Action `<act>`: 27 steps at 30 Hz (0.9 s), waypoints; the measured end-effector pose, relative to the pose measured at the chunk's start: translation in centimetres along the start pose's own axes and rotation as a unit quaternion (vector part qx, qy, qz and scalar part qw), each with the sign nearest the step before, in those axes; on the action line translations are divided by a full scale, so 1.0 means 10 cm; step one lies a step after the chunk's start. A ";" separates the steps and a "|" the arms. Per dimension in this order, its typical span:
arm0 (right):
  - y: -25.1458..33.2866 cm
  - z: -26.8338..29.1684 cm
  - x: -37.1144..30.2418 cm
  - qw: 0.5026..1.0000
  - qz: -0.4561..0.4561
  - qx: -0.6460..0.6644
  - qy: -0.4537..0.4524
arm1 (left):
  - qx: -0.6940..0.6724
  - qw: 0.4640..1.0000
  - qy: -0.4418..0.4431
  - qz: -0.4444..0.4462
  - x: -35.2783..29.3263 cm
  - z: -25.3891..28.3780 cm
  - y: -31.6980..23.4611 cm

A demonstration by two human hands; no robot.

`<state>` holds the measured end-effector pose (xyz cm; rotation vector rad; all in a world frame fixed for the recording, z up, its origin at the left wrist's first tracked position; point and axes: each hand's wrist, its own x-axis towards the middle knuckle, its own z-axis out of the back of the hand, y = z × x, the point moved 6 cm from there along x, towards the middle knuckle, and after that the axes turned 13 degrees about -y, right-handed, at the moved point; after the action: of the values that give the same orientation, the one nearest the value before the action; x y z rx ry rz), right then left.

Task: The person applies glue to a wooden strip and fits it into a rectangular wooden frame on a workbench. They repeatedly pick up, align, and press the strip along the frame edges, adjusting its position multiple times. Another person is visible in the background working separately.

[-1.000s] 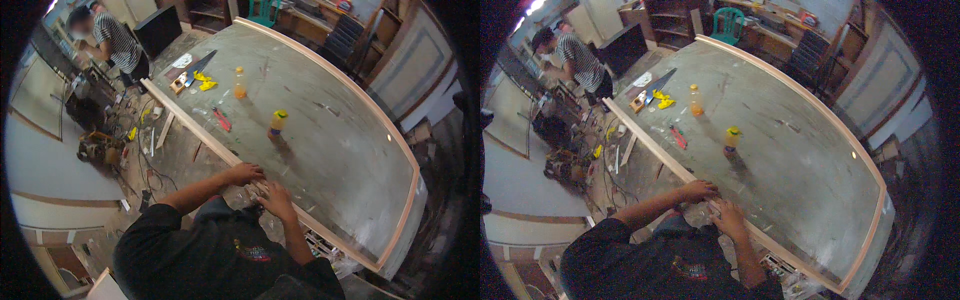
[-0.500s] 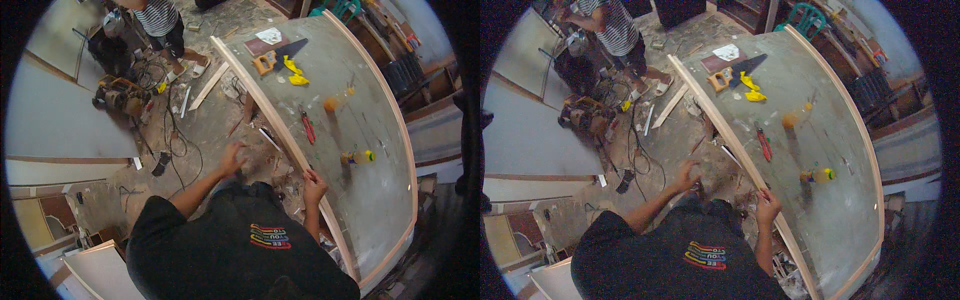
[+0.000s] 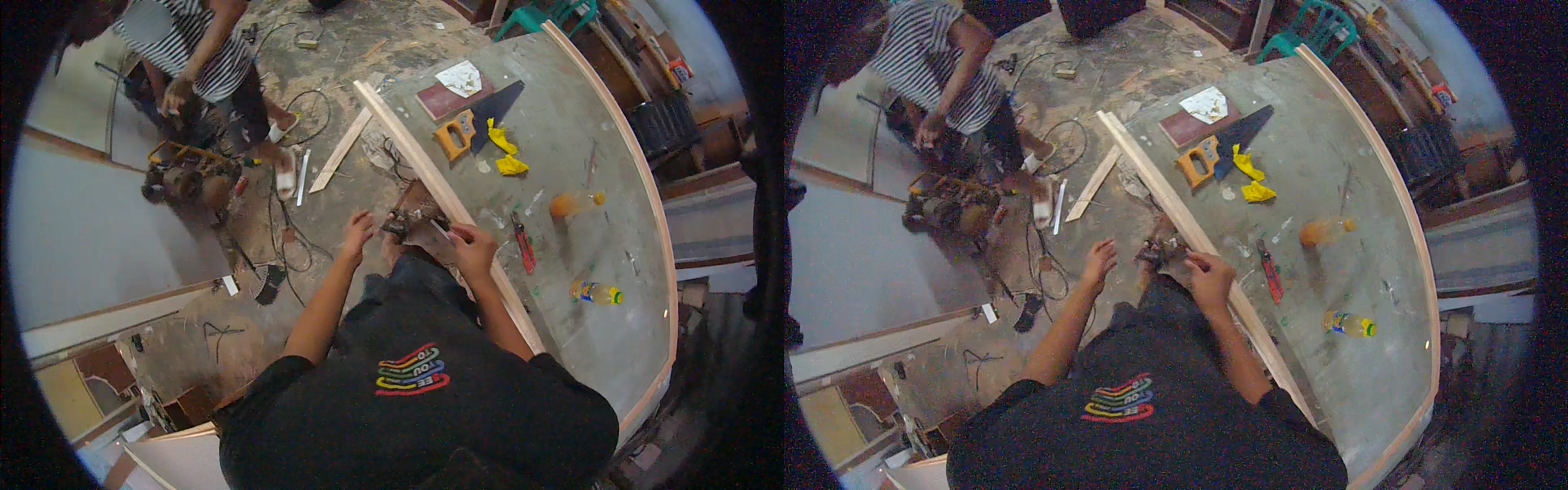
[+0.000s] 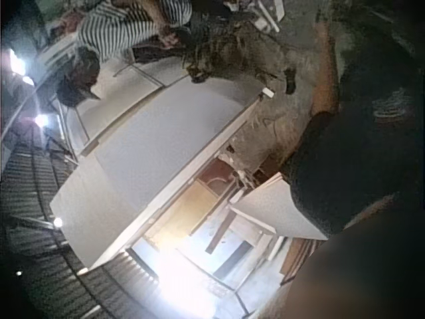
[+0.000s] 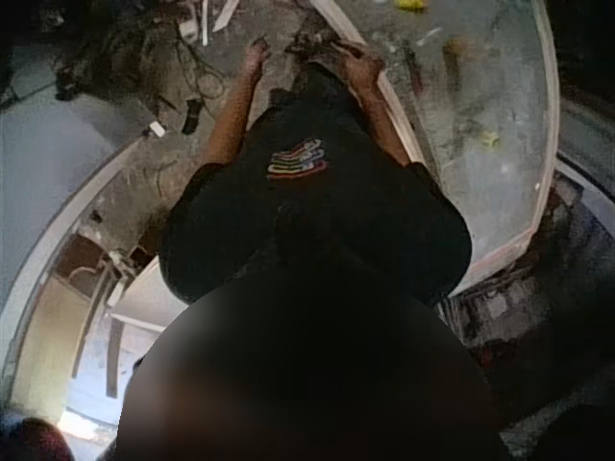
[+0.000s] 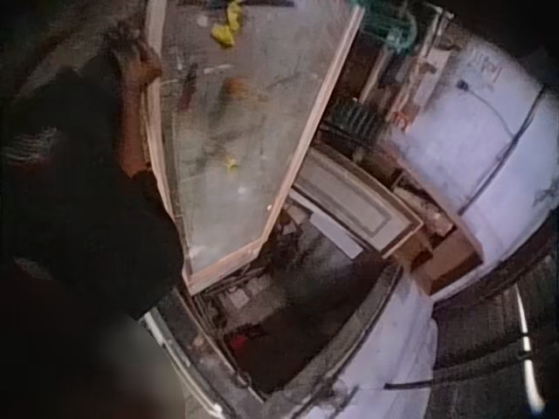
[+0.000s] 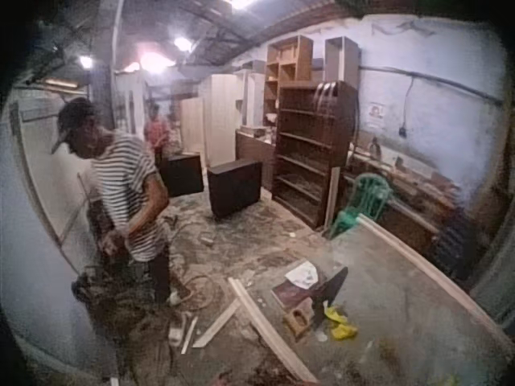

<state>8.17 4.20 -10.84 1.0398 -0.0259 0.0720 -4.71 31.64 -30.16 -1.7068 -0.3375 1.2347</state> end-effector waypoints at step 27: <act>0.90 -1.91 1.97 0.995 -0.028 -0.094 -0.015 | 0.007 0.981 0.019 -0.195 2.24 -1.42 -2.32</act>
<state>26.91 26.09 -11.66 0.8521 -0.0308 0.0030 24.14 50.85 -23.83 -1.5577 -0.6077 0.9115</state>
